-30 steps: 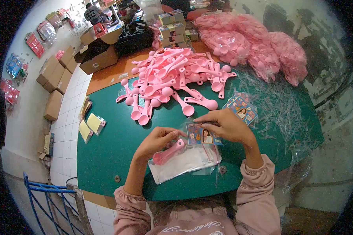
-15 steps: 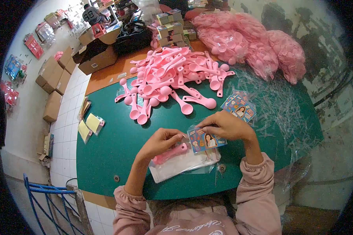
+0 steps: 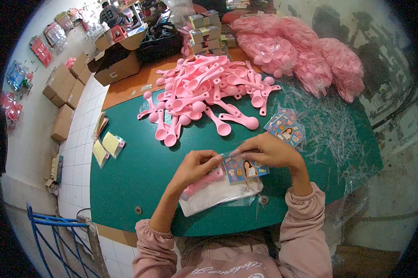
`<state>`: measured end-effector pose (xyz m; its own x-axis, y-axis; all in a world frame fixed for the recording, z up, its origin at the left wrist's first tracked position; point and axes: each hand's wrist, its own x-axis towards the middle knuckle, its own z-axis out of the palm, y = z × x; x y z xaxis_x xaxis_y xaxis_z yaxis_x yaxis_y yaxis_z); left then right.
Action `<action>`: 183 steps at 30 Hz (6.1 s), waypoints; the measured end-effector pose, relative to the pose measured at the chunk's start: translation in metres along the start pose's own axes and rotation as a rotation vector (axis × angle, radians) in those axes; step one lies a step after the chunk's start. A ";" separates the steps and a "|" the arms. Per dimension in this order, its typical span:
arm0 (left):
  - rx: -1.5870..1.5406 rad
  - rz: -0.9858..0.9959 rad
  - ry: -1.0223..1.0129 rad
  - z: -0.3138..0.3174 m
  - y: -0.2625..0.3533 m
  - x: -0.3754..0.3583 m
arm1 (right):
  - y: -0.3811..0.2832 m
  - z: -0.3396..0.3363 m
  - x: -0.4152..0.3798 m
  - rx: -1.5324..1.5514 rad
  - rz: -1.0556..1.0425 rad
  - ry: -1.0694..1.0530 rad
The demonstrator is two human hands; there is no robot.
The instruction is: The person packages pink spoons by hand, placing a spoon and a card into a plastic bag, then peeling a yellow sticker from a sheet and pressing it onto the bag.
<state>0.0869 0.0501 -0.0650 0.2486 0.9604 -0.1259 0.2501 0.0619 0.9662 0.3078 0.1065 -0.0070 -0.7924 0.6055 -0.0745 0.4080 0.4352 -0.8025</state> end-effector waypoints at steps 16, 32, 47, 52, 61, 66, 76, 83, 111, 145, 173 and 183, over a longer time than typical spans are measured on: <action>-0.126 0.016 -0.017 -0.024 0.006 0.000 | 0.059 -0.111 -0.040 -0.038 0.157 0.588; 0.051 0.015 0.046 -0.015 0.015 -0.004 | -0.006 0.025 0.037 0.033 0.063 0.022; -0.055 -0.066 -0.294 -0.067 0.008 -0.022 | 0.015 0.018 0.022 0.476 0.165 0.126; 0.354 0.300 0.418 -0.031 -0.004 -0.027 | 0.009 0.024 0.025 0.366 0.151 0.407; -0.784 -0.231 -0.085 -0.017 -0.011 -0.042 | -0.013 0.054 0.028 -0.149 -0.236 0.274; -0.723 -0.331 -0.155 -0.025 -0.007 -0.048 | -0.018 0.076 0.028 -0.182 -0.321 0.166; -0.665 -0.330 -0.153 -0.029 -0.004 -0.048 | -0.025 0.104 0.029 -0.651 -0.387 0.280; -0.509 -0.120 -0.035 -0.017 0.000 -0.045 | -0.024 0.088 0.027 -0.419 -0.500 0.200; -0.932 -0.147 -0.181 -0.043 -0.004 -0.044 | 0.005 0.074 0.025 0.338 -0.151 0.433; 0.068 -0.193 0.300 -0.017 0.001 -0.033 | 0.014 0.081 0.037 0.831 0.246 0.372; 0.034 -0.019 0.419 -0.007 -0.009 -0.036 | 0.015 0.084 0.038 0.681 0.239 0.314; -0.337 -0.147 0.416 -0.030 -0.003 -0.031 | 0.003 0.069 0.038 0.382 0.103 0.248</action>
<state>0.0499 0.0280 -0.0572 -0.1741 0.9571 -0.2317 -0.0760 0.2215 0.9722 0.2476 0.0844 -0.0528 -0.6052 0.7938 -0.0592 0.2459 0.1157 -0.9624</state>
